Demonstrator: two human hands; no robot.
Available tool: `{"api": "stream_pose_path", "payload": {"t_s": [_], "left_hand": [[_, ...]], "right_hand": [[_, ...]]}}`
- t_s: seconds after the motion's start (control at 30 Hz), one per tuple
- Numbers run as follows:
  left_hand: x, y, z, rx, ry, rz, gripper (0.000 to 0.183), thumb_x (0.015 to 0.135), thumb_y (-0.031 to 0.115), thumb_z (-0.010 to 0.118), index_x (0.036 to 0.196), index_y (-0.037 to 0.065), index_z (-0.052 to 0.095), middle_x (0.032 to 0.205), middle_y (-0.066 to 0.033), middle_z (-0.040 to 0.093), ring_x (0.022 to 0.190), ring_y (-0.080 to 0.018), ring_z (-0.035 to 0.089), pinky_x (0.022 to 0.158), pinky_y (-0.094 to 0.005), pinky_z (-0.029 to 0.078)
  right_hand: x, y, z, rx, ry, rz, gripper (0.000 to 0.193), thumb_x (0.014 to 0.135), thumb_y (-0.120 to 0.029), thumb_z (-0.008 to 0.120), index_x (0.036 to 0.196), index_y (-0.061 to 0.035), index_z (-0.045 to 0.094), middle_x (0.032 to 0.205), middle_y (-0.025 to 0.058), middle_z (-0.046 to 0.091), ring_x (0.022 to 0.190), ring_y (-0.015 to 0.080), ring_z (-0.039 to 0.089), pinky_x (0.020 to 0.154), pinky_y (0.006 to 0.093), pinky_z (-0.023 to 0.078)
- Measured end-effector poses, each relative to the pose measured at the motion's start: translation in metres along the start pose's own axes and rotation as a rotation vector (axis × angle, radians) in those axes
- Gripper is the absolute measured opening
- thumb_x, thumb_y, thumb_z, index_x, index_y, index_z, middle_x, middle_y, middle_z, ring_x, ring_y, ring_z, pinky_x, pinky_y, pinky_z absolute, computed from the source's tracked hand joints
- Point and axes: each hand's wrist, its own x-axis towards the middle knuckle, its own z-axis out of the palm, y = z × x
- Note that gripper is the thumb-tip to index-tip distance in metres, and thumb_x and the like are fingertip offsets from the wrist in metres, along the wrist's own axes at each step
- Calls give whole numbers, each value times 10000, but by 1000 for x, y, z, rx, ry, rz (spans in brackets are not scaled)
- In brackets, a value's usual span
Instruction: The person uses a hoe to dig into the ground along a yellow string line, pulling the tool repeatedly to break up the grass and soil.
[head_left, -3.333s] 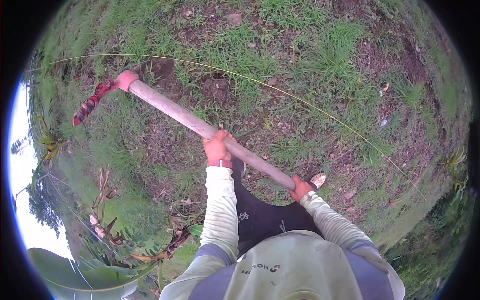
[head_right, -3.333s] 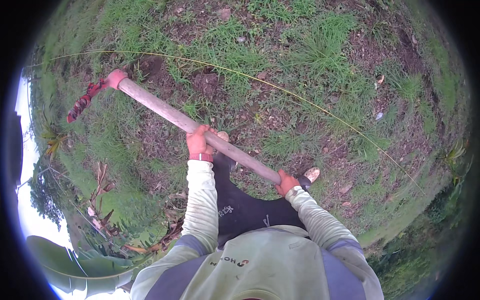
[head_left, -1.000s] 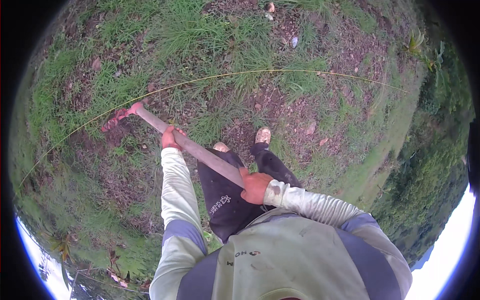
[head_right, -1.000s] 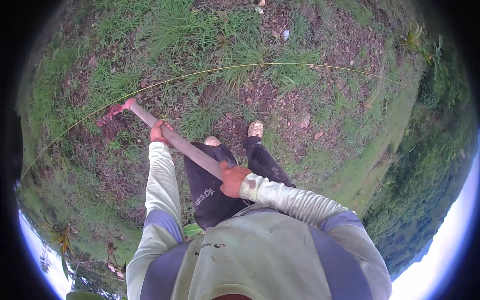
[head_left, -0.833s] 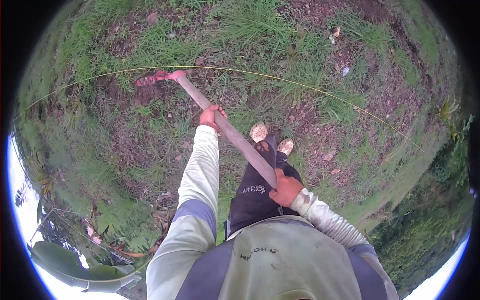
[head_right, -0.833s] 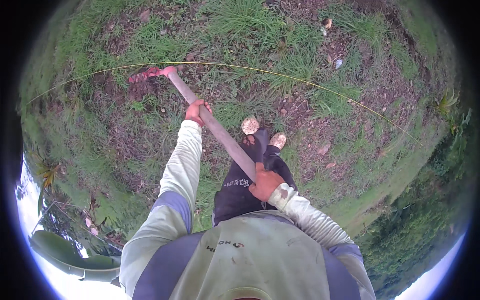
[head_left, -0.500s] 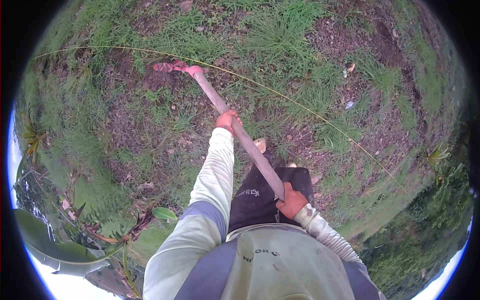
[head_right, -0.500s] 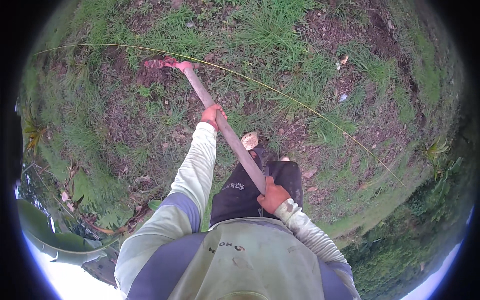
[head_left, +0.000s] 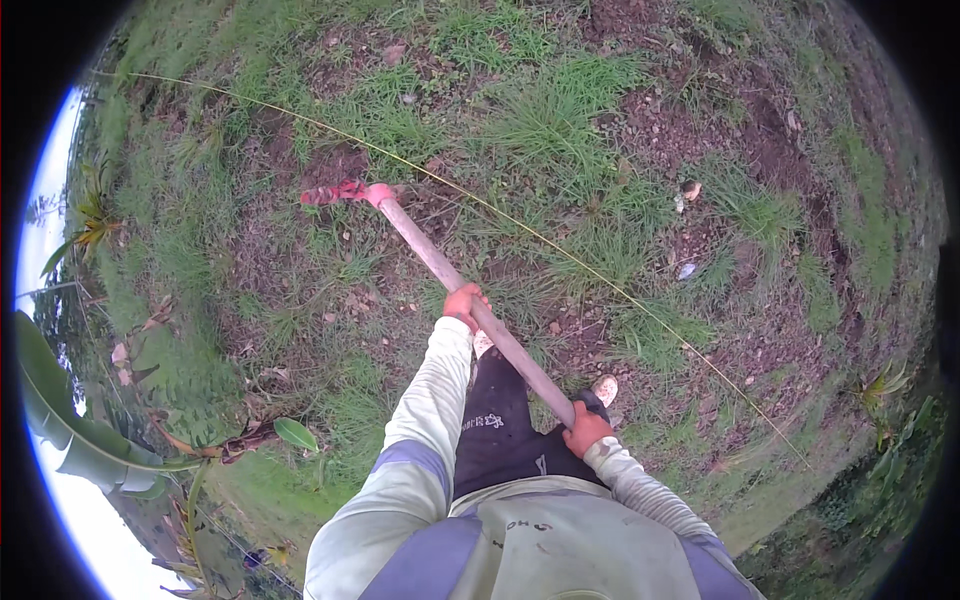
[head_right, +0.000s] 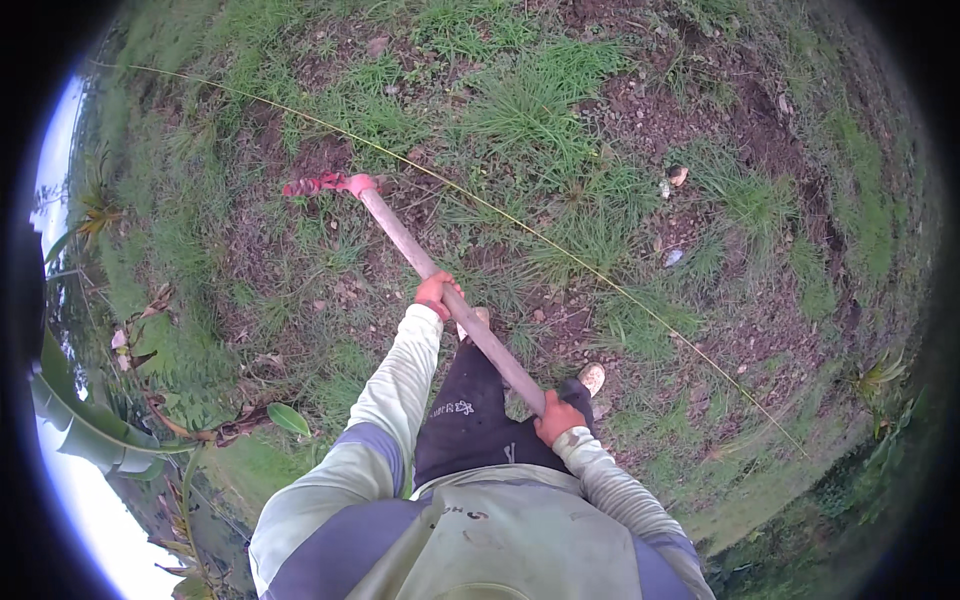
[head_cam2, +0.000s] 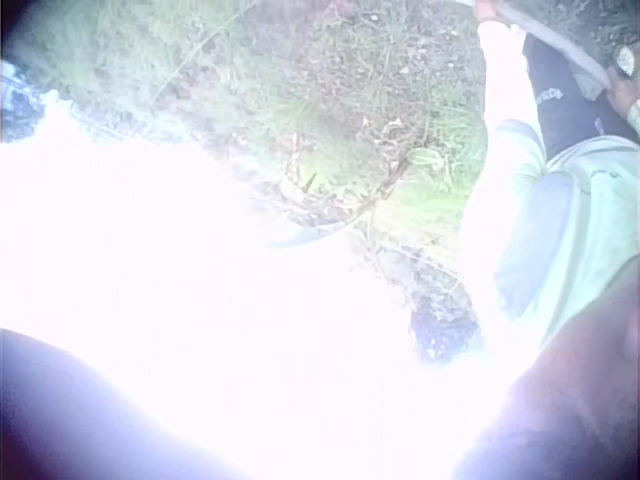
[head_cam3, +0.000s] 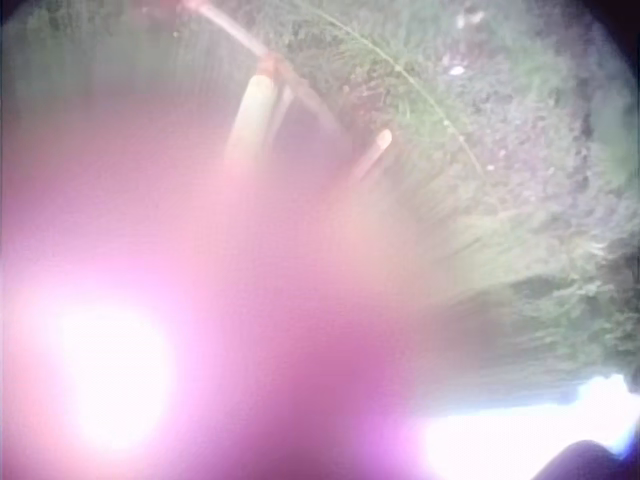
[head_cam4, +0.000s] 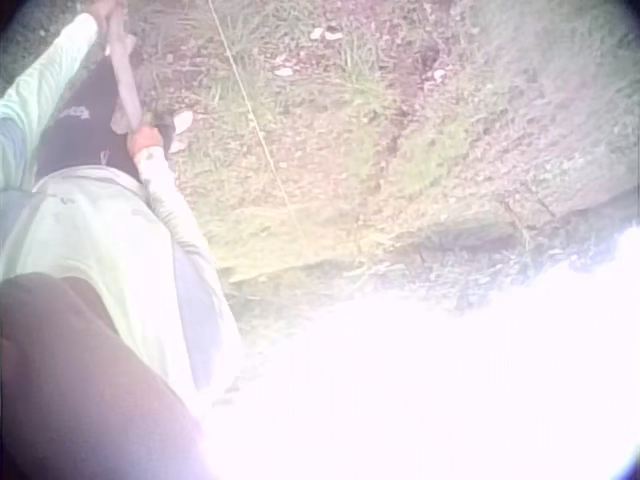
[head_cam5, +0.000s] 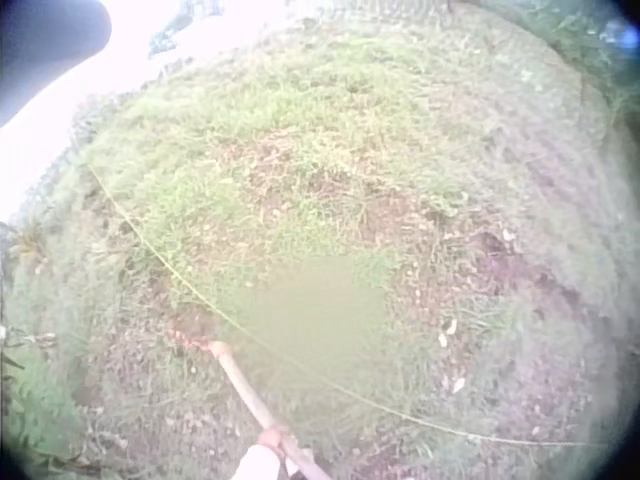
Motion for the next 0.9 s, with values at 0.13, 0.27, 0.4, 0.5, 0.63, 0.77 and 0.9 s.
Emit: {"api": "stream_pose_path", "payload": {"t_s": [0.13, 0.27, 0.4, 0.5, 0.63, 0.77, 0.9], "left_hand": [[-60, 34, 7, -116, -6, 269, 137, 810, 31, 595, 922, 39, 515, 764, -92, 542, 610, -242, 556, 550, -423, 516], [-205, 113, 49, -91, -62, 772, 295, 800, -13, 588, 1045, 18, 426, 830, -113, 549, 632, -231, 578, 556, -406, 530], [-316, 235, 63, 4, -7, 1243, 358, 846, 19, 580, 1113, -7, 343, 802, -130, 552, 574, -228, 594, 508, -365, 530], [-359, 330, 56, 9, 95, 1456, 261, 854, 43, 590, 1032, -25, 412, 783, -139, 562, 568, -233, 595, 476, -378, 523], [-334, 376, 44, -41, 135, 1543, 171, 859, 44, 578, 949, -19, 447, 781, -133, 561, 568, -231, 592, 475, -374, 519], [-150, 273, 69, -207, 85, 1316, 194, 874, 67, 576, 981, -8, 432, 756, -121, 553, 542, -217, 572, 453, -373, 496], [98, -22, 27, 649, 673, 675, 602, 854, 194, 634, 1301, -74, 334, 1034, -266, 602, 816, -359, 648, 749, -425, 528]], "right_hand": [[4, 21, -3, -28, 60, -141, 510, 751, -255, 704, 1144, -60, 442, 906, 242, 653, 812, 424, 655, 742, 521, 528], [38, -2, -30, 122, 233, -336, 437, 748, -229, 708, 1096, -95, 481, 846, 221, 654, 804, 428, 641, 710, 518, 519], [56, -129, -118, 255, 276, -628, 406, 750, -182, 700, 1084, -93, 487, 857, 201, 650, 817, 428, 635, 720, 511, 511], [65, -224, -164, 274, 330, -769, 373, 750, -172, 703, 1041, -84, 488, 835, 190, 650, 806, 423, 634, 702, 506, 507], [110, -269, -182, 275, 393, -859, 354, 740, -158, 703, 1008, -78, 486, 824, 183, 653, 793, 427, 633, 689, 500, 507], [202, -150, -143, 131, 320, -587, 341, 739, -159, 702, 1012, -87, 509, 856, 190, 657, 818, 421, 635, 707, 498, 509], [150, 22, 16, 6, -85, -3, 538, 727, -252, 720, 1189, -66, 515, 1013, 239, 656, 968, 400, 641, 882, 460, 508]]}}
